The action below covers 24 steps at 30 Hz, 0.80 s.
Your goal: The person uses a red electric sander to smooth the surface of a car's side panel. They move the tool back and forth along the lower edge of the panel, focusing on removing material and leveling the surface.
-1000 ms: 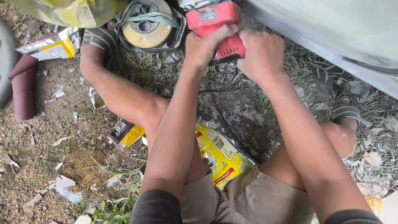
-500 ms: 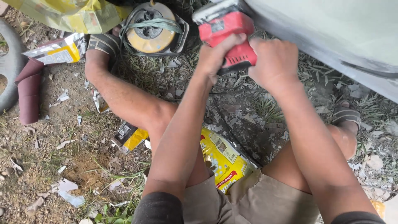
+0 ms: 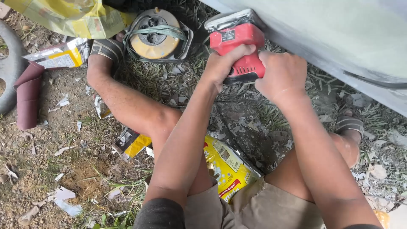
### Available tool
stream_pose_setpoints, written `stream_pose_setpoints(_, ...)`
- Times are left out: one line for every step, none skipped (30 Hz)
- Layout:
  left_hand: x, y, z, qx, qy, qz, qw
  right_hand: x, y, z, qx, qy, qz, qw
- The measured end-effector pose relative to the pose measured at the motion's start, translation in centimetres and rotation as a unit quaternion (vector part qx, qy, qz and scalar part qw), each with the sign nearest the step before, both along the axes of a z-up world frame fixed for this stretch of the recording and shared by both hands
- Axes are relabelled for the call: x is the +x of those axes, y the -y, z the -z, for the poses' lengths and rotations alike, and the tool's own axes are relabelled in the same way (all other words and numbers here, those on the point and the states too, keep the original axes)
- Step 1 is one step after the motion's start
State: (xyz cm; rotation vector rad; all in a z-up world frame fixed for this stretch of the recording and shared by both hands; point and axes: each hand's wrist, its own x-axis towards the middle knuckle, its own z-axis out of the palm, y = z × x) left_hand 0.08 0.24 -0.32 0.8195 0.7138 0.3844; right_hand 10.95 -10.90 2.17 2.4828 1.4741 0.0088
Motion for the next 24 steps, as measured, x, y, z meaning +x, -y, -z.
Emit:
stream_pose_setpoints(0.1,-0.2,0.3,0.003,0.007,-0.003,1.0,0.1,-0.3,0.3,0.003,0.001,-0.005,1.0)
stream_pose_setpoints(0.3,-0.2,0.8,0.005,0.013,-0.003,1.0,0.2,-0.3,0.7,0.004,0.0,-0.006,1.0)
stream_pose_setpoints(0.0,-0.5,0.8,0.004,0.013,0.001,1.0,0.3,-0.8,1.4,0.004,-0.001,-0.003,1.0)
stream_pose_setpoints(-0.2,-0.8,0.9,0.016,0.006,-0.034,0.999,0.5,-1.3,2.0,0.037,0.002,-0.02,0.999)
stream_pose_setpoints(-0.4,-1.2,0.9,0.027,0.0,-0.069,0.997,0.6,-1.8,2.6,0.07,0.006,-0.036,0.997)
stream_pose_setpoints(-0.2,-1.0,0.8,0.029,0.0,-0.07,0.997,0.7,-1.6,2.5,0.071,0.006,-0.036,0.997)
stream_pose_setpoints(0.0,-0.8,0.8,0.03,-0.015,-0.057,0.998,0.7,-1.3,2.4,0.062,-0.004,-0.031,0.998)
stream_pose_setpoints(0.1,-0.7,0.8,0.032,-0.029,-0.044,0.998,0.8,-1.3,2.3,0.054,-0.013,-0.026,0.998)
stream_pose_setpoints(0.4,0.4,-0.1,0.034,-0.027,-0.045,0.998,0.9,-0.2,2.6,0.057,-0.012,-0.026,0.998)
stream_pose_setpoints(0.9,1.3,-1.1,0.025,-0.035,-0.055,0.998,1.3,0.6,2.7,0.072,-0.016,-0.015,0.997)
stream_pose_setpoints(1.3,2.2,-2.1,0.016,-0.043,-0.065,0.997,1.7,1.5,2.9,0.086,-0.021,-0.005,0.996)
stream_pose_setpoints(1.5,2.3,-1.9,0.019,-0.043,-0.065,0.997,1.6,1.7,2.5,0.089,-0.021,-0.004,0.996)
stream_pose_setpoints(1.7,2.4,-1.6,0.006,-0.041,-0.063,0.997,1.6,1.9,2.1,0.086,-0.015,0.001,0.996)
stream_pose_setpoints(2.0,2.4,-1.3,-0.007,-0.038,-0.061,0.997,1.5,2.2,1.8,0.083,-0.01,0.006,0.997)
stream_pose_setpoints(1.5,1.8,-1.5,-0.004,-0.038,-0.061,0.997,1.1,1.1,2.1,0.086,-0.01,0.007,0.996)
stream_pose_setpoints(1.1,1.4,-1.6,0.021,-0.05,-0.074,0.996,0.8,0.3,2.4,0.097,-0.027,0.0,0.995)
stream_pose_setpoints(0.7,0.9,-1.8,0.046,-0.061,-0.087,0.993,0.5,-0.5,2.7,0.109,-0.043,-0.007,0.993)
stream_pose_setpoints(0.9,0.3,-1.1,0.044,-0.059,-0.086,0.994,0.7,-1.1,3.0,0.108,-0.041,-0.005,0.993)
stream_pose_setpoints(1.0,-0.4,-0.4,0.054,-0.067,-0.101,0.991,0.8,-1.8,3.5,0.121,-0.044,-0.015,0.992)
stream_pose_setpoints(0.8,-1.1,0.4,0.063,-0.077,-0.118,0.988,0.6,-2.5,4.0,0.134,-0.049,-0.026,0.989)
stream_pose_setpoints(0.8,-0.7,0.3,0.061,-0.078,-0.119,0.988,0.8,-2.2,4.1,0.132,-0.05,-0.026,0.99)
stream_pose_setpoints(0.9,-0.2,0.3,0.054,-0.072,-0.117,0.989,1.0,-1.8,4.1,0.127,-0.048,-0.027,0.99)
stream_pose_setpoints(0.9,0.2,0.3,0.047,-0.067,-0.115,0.99,1.2,-1.5,4.2,0.122,-0.046,-0.028,0.991)
stream_pose_setpoints(1.2,0.9,-0.2,0.046,-0.065,-0.114,0.99,1.3,-0.4,3.9,0.121,-0.045,-0.027,0.991)
